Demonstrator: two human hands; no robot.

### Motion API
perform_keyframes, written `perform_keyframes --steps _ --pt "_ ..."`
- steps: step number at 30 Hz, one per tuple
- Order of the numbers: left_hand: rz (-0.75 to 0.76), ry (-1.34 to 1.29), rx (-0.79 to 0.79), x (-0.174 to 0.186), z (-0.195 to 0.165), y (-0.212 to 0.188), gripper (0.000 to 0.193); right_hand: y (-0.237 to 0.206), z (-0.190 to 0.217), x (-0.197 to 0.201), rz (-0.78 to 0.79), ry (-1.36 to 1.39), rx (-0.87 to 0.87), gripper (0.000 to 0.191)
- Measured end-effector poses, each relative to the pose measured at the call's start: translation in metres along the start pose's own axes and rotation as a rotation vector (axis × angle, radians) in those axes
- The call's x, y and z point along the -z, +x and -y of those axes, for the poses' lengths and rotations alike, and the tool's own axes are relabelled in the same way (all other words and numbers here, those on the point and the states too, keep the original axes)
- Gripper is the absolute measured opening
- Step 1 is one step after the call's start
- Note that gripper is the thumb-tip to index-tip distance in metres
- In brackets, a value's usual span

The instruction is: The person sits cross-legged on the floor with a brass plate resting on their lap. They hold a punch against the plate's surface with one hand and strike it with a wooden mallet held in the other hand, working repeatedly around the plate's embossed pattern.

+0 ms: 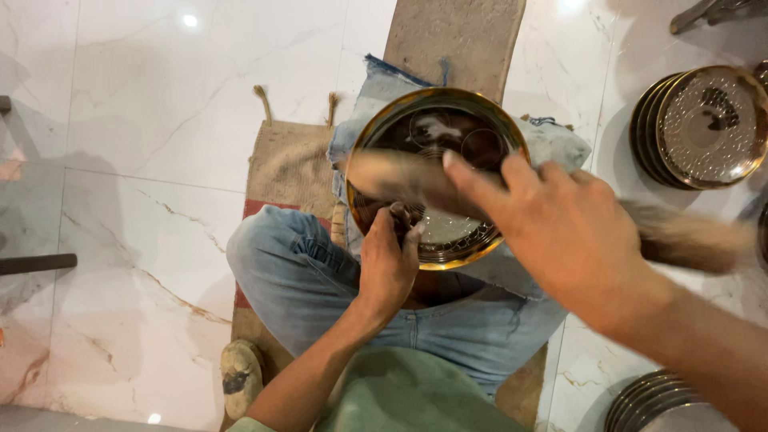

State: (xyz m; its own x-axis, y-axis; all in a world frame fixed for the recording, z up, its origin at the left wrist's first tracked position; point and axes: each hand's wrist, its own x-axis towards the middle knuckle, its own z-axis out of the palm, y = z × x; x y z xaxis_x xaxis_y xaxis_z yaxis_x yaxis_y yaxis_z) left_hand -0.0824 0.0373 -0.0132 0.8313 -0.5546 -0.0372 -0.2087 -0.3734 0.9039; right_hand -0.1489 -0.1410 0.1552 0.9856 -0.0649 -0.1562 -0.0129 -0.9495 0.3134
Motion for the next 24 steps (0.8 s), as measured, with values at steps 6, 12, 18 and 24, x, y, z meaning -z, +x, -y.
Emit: perform_keyframes --steps 6,12,18,24 --pt "0.022 -0.035 -0.143 -0.003 0.002 0.011 0.03 -0.012 -0.006 -0.028 0.125 0.038 -0.184 0.077" --pt "0.105 -0.095 0.034 -0.005 0.0 0.014 0.026 -0.001 -0.022 -0.025 -0.011 0.632 -0.391 0.076" --pt "0.128 -0.058 -0.123 -0.001 0.0 0.017 0.024 -0.012 -0.03 -0.03 -0.014 0.489 -0.201 0.074" --pt "0.348 -0.067 -0.353 -0.001 0.007 0.042 0.035 -0.061 -0.025 -0.056 0.138 0.439 -0.406 0.073"
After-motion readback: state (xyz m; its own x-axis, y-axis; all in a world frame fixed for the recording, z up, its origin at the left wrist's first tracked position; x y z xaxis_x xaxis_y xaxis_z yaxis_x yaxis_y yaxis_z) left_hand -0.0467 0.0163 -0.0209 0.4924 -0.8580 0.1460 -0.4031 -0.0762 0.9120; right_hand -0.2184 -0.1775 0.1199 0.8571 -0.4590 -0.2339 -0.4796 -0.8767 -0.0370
